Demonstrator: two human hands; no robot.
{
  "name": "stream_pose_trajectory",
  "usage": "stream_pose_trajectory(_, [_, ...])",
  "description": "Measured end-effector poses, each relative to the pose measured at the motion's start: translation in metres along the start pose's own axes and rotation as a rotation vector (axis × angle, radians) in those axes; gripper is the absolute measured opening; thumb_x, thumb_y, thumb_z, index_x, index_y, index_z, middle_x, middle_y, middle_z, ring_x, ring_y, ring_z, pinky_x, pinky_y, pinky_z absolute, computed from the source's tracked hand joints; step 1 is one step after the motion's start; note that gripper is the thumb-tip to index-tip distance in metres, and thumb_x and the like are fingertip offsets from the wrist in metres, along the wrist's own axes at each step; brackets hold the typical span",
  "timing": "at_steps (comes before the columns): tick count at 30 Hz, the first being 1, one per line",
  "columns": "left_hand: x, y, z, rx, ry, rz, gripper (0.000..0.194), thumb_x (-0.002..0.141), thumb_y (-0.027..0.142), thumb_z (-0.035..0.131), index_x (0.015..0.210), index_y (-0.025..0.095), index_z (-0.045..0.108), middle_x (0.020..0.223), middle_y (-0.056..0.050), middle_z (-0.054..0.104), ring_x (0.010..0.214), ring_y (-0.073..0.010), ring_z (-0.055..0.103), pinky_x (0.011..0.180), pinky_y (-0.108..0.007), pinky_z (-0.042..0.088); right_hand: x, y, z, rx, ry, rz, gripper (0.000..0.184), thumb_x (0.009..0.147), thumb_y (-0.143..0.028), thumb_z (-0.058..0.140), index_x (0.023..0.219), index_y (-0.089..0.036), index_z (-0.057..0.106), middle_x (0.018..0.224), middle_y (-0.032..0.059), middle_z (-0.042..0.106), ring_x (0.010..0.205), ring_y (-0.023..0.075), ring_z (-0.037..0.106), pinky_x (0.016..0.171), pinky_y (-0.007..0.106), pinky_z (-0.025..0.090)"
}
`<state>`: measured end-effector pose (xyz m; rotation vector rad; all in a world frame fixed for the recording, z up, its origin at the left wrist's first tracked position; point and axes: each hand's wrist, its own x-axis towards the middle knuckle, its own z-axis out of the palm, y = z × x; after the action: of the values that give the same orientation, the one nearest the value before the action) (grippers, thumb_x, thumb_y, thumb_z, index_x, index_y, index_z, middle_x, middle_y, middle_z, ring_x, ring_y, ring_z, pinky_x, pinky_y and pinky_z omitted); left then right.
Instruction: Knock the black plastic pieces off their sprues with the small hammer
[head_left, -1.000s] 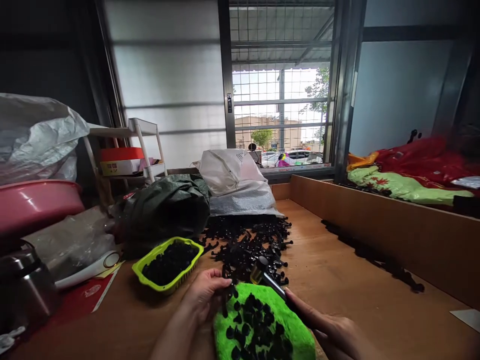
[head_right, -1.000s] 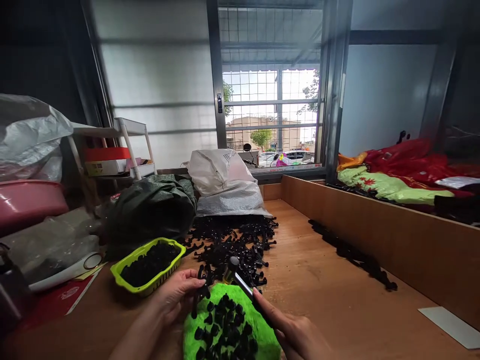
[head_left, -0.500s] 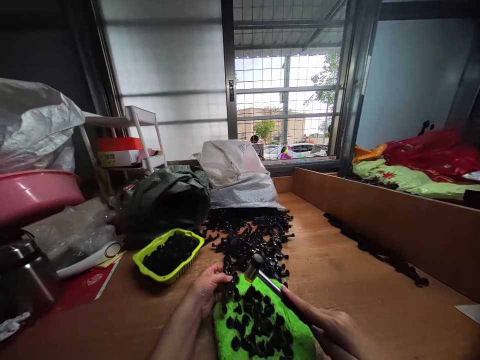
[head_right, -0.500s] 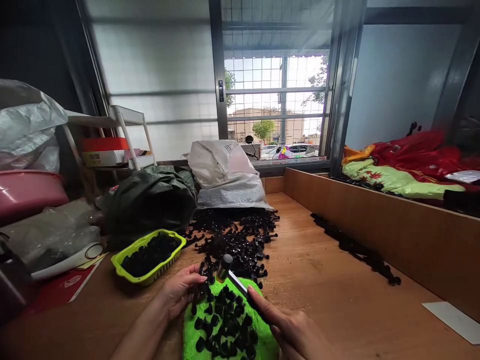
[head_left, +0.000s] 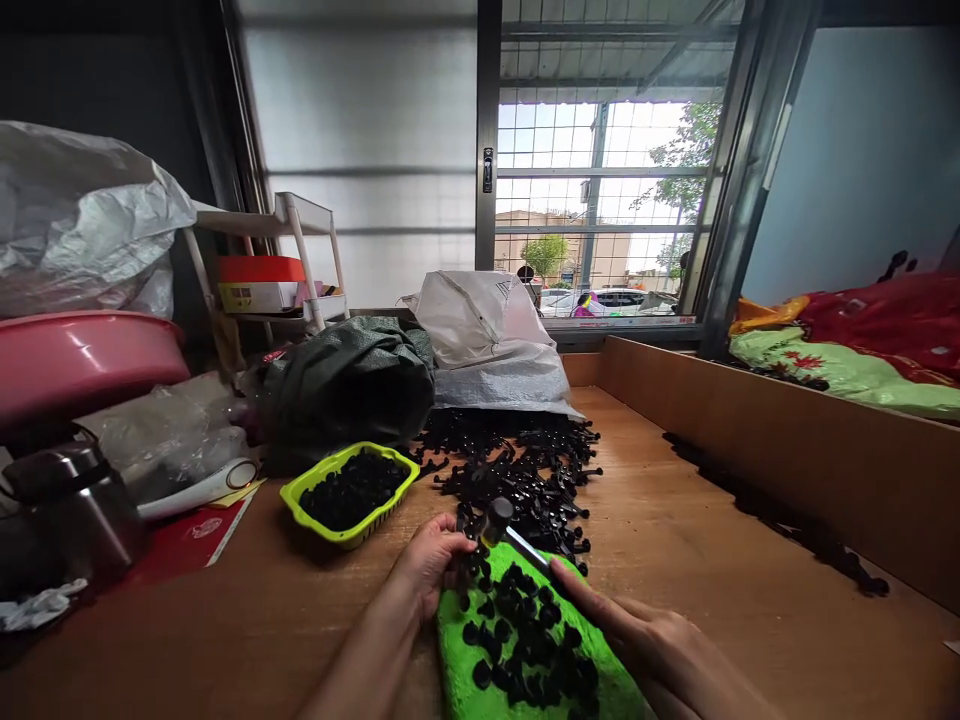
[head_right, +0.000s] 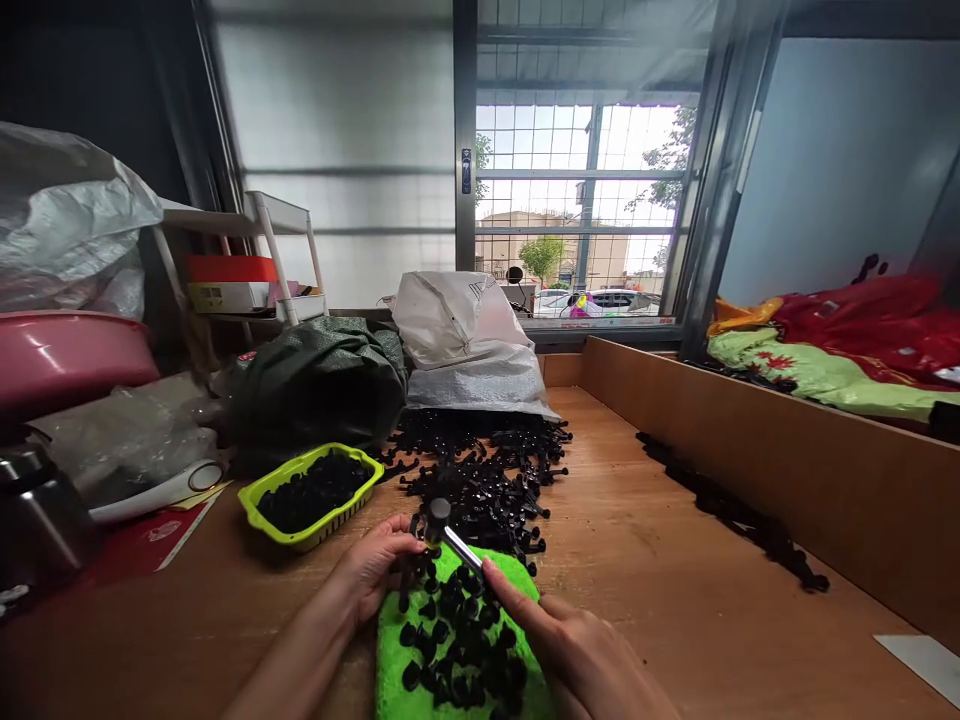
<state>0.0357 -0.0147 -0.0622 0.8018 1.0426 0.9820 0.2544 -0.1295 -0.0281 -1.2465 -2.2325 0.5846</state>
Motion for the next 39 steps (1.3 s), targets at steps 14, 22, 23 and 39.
stream_pose_trajectory(14, [0.003, -0.003, 0.002, -0.005, -0.003, 0.037, 0.026, 0.049, 0.01, 0.057, 0.063, 0.02, 0.038, 0.047, 0.008, 0.052, 0.037, -0.0061, 0.045, 0.039, -0.015, 0.03, -0.008, 0.009, 0.007, -0.007, 0.02, -0.006, 0.051, 0.091, -0.022, 0.029, 0.14, -0.032, 0.024, 0.129, 0.0026, 0.049, 0.111, 0.0247, 0.05, 0.087, 0.035, 0.045])
stream_pose_trajectory(22, [0.005, -0.005, 0.0, -0.013, -0.053, 0.08, 0.027, 0.05, 0.012, 0.06, 0.066, 0.02, 0.04, 0.049, 0.007, 0.055, 0.039, -0.0075, 0.048, 0.04, -0.016, 0.034, -0.009, 0.01, 0.008, 0.008, 0.044, -0.066, 0.055, 0.089, -0.02, 0.023, 0.141, -0.037, 0.017, 0.134, -0.0009, 0.043, 0.117, 0.0221, 0.044, 0.09, 0.033, 0.042])
stream_pose_trajectory(23, [0.006, -0.006, -0.001, -0.017, -0.055, 0.088, 0.027, 0.05, 0.012, 0.061, 0.066, 0.02, 0.04, 0.049, 0.007, 0.055, 0.038, -0.0076, 0.047, 0.04, -0.016, 0.034, -0.008, 0.01, 0.008, 0.006, 0.059, -0.066, 0.054, 0.09, -0.022, 0.023, 0.142, -0.036, 0.015, 0.136, -0.0004, 0.04, 0.119, 0.0225, 0.042, 0.091, 0.033, 0.041])
stream_pose_trajectory(39, [0.004, -0.006, 0.002, -0.036, -0.058, 0.122, 0.029, 0.047, 0.01, 0.061, 0.062, 0.02, 0.038, 0.045, 0.008, 0.055, 0.035, -0.0073, 0.046, 0.039, -0.017, 0.035, -0.004, -0.004, 0.007, -0.271, -0.084, 0.129, 0.066, 0.079, -0.009, 0.025, 0.138, -0.039, 0.026, 0.085, 0.0065, 0.06, 0.074, 0.0267, 0.059, 0.066, 0.04, 0.045])
